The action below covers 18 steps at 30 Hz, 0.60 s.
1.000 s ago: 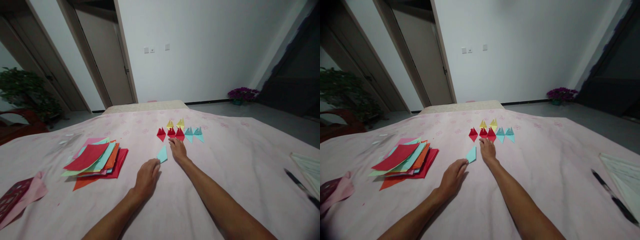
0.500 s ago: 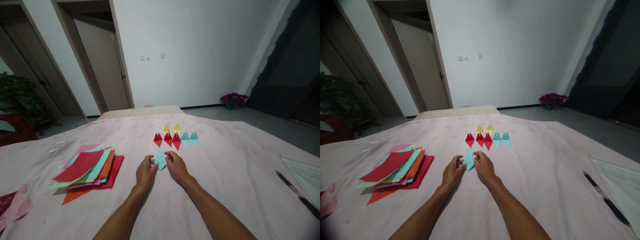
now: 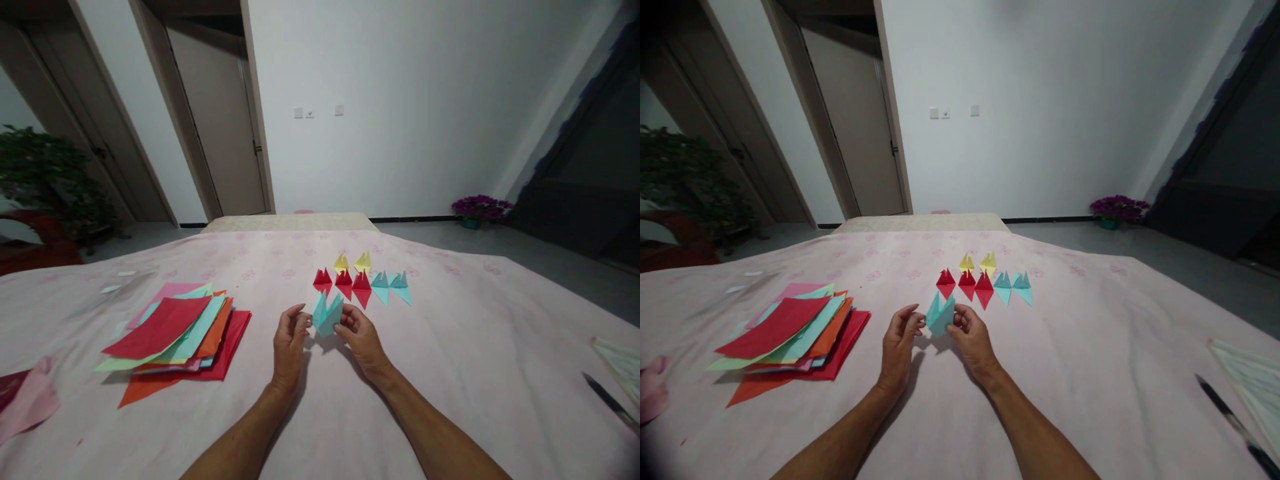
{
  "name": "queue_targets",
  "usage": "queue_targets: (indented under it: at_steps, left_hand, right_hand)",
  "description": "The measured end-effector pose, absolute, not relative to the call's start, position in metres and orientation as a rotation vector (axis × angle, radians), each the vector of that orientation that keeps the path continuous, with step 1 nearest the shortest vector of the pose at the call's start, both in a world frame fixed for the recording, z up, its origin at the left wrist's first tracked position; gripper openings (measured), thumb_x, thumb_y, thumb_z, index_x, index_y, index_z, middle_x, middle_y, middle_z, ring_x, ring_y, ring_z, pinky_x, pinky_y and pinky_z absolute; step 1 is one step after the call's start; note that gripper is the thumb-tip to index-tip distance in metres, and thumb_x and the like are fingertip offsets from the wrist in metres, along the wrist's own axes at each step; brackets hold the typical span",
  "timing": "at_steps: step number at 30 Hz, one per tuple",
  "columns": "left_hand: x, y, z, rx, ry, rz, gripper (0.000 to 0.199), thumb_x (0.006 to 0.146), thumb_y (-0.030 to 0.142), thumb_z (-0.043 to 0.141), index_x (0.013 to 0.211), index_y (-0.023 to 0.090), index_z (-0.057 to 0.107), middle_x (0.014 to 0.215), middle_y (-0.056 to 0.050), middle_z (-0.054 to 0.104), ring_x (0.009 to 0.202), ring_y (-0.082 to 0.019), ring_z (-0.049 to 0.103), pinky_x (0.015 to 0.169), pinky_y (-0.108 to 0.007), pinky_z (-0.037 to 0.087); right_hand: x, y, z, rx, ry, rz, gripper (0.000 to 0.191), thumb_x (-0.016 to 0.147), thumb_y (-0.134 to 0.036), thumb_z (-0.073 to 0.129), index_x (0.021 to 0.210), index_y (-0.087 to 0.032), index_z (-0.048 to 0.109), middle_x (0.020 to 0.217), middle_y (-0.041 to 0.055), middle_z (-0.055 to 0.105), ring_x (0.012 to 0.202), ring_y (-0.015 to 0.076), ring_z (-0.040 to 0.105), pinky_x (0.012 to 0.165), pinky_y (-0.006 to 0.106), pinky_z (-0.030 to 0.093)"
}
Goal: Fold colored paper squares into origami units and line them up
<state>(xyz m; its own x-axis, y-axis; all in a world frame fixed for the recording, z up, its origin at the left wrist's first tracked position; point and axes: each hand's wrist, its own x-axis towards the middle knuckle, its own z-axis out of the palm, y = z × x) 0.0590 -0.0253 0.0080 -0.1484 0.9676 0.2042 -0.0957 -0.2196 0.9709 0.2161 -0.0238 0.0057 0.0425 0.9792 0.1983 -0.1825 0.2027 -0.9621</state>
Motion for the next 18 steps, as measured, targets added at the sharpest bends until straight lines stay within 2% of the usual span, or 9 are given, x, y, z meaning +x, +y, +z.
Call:
queue_targets:
  at_steps: [3,5,9,12,14,18]
  left_hand:
    - [0.0598,-0.0219,0.0074,1.168,1.001,1.416,0.045,0.085,0.043,0.064,0.124,0.022,0.057,0.126,-0.010,0.063,0.100,-0.019,0.063,0.083,-0.030,0.050]
    - [0.0608,-0.0195,0.0051,1.128,0.925,1.370,0.048,0.085,0.044,0.065,0.126,0.022,0.057,0.130,-0.012,0.061,0.105,-0.021,0.062,0.085,-0.031,0.050]
    - [0.0613,-0.0164,0.0003,0.970,0.994,1.444,0.050,0.081,0.044,0.069,0.124,0.020,0.057,0.127,-0.013,0.061,0.101,-0.020,0.062,0.083,-0.030,0.049]
    - [0.0608,-0.0169,-0.0007,0.920,1.027,1.478,0.057,0.075,0.044,0.075,0.122,0.018,0.056,0.117,-0.013,0.065,0.094,-0.020,0.064,0.080,-0.030,0.050]
    - [0.0616,-0.0191,0.0001,0.922,1.023,1.456,0.058,0.074,0.045,0.076,0.120,0.017,0.055,0.112,-0.012,0.066,0.088,-0.019,0.065,0.075,-0.029,0.050]
    - [0.0664,-0.0241,0.0035,0.846,0.976,1.374,0.061,0.070,0.046,0.079,0.118,0.018,0.053,0.117,-0.012,0.064,0.085,-0.019,0.066,0.062,-0.025,0.051]
  right_hand:
    - [0.2159,-0.0252,0.0106,-0.895,-1.109,1.189,0.038,0.071,-0.031,0.074,0.106,-0.020,0.063,0.099,0.0062,0.071,0.088,0.0212,0.065,0.076,0.032,0.050]
    - [0.2159,-0.0253,0.0109,-0.885,-1.087,1.191,0.039,0.071,-0.031,0.076,0.107,-0.021,0.063,0.099,0.0063,0.072,0.086,0.0209,0.065,0.074,0.031,0.051]
    - [0.2178,-0.0232,0.0075,-0.844,-1.043,1.171,0.040,0.071,-0.031,0.076,0.108,-0.021,0.062,0.098,0.0052,0.071,0.084,0.0197,0.064,0.070,0.029,0.050]
    - [0.2190,-0.0216,0.0054,-0.831,-1.031,1.139,0.037,0.073,-0.030,0.075,0.106,-0.022,0.061,0.094,0.0033,0.070,0.082,0.0180,0.063,0.071,0.028,0.049]
    - [0.2191,-0.0211,0.0045,-0.833,-1.030,1.111,0.033,0.074,-0.029,0.075,0.103,-0.022,0.060,0.090,0.0019,0.069,0.079,0.0167,0.062,0.070,0.027,0.049]
    - [0.2184,-0.0211,0.0039,-0.847,-1.043,1.054,0.026,0.074,-0.028,0.074,0.095,-0.021,0.060,0.083,0.0000,0.065,0.076,0.0157,0.059,0.068,0.027,0.047]
